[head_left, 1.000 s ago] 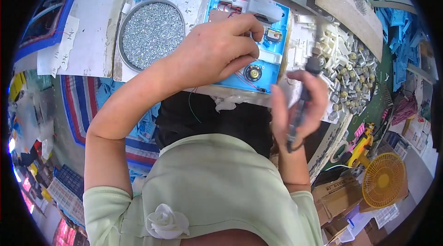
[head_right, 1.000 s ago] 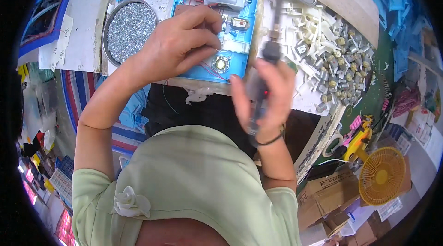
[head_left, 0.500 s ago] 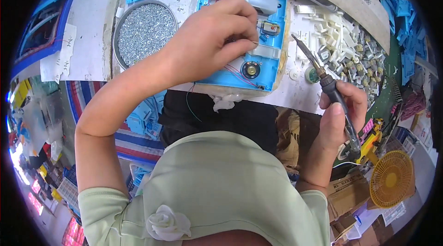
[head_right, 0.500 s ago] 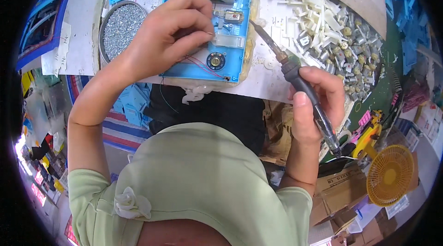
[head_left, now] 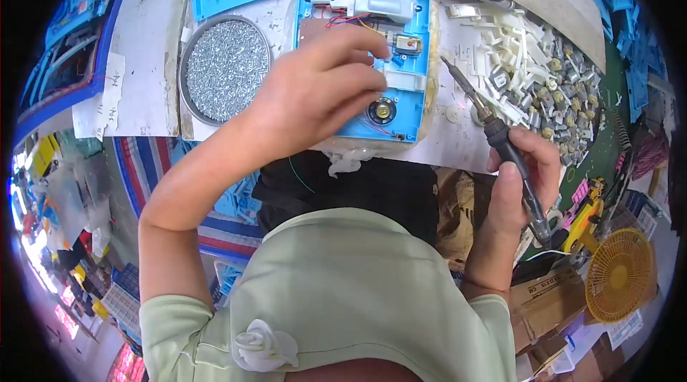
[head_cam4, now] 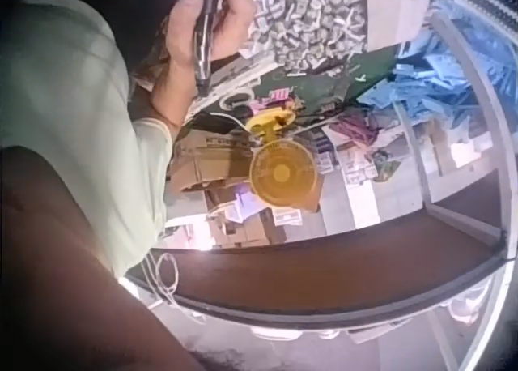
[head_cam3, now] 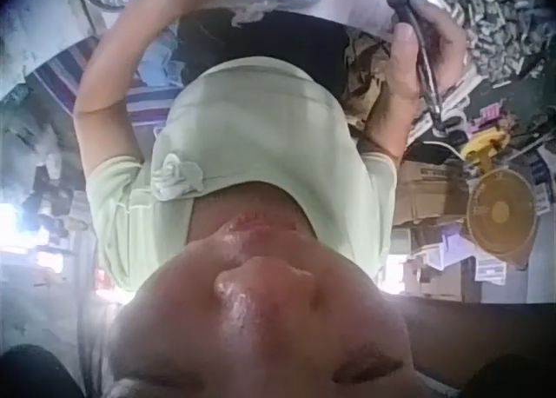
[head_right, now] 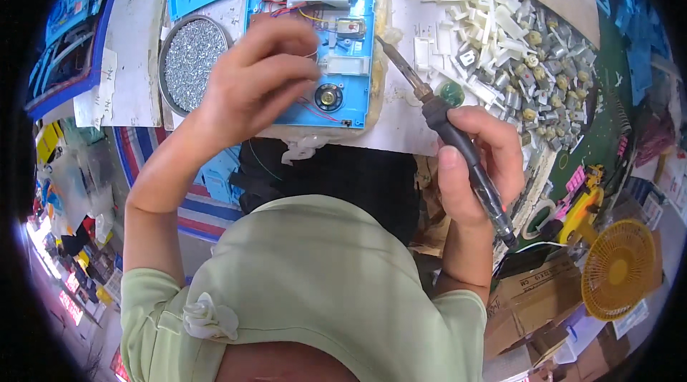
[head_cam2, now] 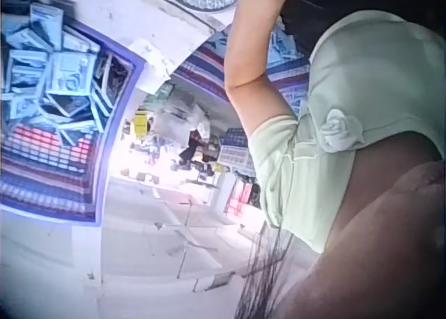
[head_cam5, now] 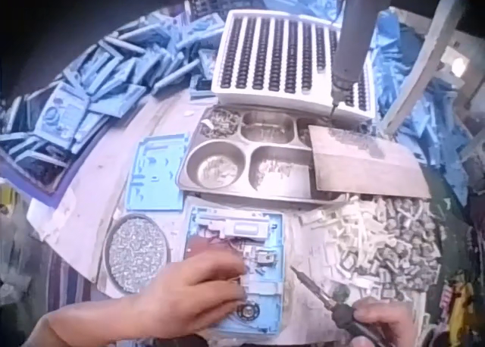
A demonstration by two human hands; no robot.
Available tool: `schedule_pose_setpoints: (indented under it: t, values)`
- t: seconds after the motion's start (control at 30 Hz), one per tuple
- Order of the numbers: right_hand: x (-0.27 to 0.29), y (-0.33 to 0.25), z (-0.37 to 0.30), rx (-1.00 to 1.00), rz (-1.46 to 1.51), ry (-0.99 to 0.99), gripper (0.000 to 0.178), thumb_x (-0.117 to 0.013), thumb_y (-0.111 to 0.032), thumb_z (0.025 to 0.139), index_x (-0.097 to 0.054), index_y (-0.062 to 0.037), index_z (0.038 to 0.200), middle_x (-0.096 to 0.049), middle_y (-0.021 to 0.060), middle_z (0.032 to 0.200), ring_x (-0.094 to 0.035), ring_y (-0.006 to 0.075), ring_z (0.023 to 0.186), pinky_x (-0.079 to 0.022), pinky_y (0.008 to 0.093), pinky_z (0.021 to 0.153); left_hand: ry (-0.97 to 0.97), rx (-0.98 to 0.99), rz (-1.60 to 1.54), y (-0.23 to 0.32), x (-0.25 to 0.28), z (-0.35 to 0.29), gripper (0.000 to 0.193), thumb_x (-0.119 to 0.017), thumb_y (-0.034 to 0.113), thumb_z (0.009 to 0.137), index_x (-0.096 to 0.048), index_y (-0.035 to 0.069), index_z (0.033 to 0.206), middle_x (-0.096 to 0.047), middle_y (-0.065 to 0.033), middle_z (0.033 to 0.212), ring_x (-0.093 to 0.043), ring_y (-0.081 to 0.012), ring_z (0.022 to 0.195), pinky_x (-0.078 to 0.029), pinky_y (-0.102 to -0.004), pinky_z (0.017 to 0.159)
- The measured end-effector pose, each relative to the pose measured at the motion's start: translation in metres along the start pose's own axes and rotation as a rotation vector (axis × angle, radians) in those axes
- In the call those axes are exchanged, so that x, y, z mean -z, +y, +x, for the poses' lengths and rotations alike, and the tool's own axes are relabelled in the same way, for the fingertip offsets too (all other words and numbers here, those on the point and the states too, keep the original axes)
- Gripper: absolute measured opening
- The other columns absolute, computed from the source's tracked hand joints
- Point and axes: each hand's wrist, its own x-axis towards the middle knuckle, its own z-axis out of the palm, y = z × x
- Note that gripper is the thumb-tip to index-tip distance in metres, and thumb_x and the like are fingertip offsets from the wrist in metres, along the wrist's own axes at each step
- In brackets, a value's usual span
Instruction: Assemble and solder components into a blue electronic plastic housing using a soldering iron and an electric screwdriver.
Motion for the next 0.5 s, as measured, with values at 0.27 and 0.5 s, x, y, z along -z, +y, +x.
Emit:
schedule_pose_setpoints:
  t: [0.27, 0.5]
  values:
    - [-0.004, 0.005, -0.001, -0.024, 0.01, -0.008, 0.035, -0.07, -0.008, 0.09, -0.06, 0.0074, 0.119, -0.066, 0.0133, 0.102, -0.061, 0.0128, 0.085, -0.049, 0.0259, 0.079, 0.011, 0.143, 0.136, 0.013, 0.009, -0.002, 0.032, -0.078, -0.003, 0.079, -0.074, 0.005, 0.11, -0.068, -0.008, 0.096, -0.068, -0.0194, 0.081, -0.055, -0.0297, 0.068]
    - [0.0, 0.003, -0.001, -0.017, -0.006, -0.009, 0.035, -0.071, -0.008, 0.089, -0.061, 0.0078, 0.119, -0.065, 0.0131, 0.105, -0.06, 0.013, 0.085, -0.049, 0.0263, 0.079, 0.047, 0.388, -0.126, 0.005, 0.006, 0.017, 0.017, -0.078, -0.001, 0.079, -0.077, 0.003, 0.096, -0.07, -0.0096, 0.097, -0.069, -0.0291, 0.085, -0.056, -0.0343, 0.074]
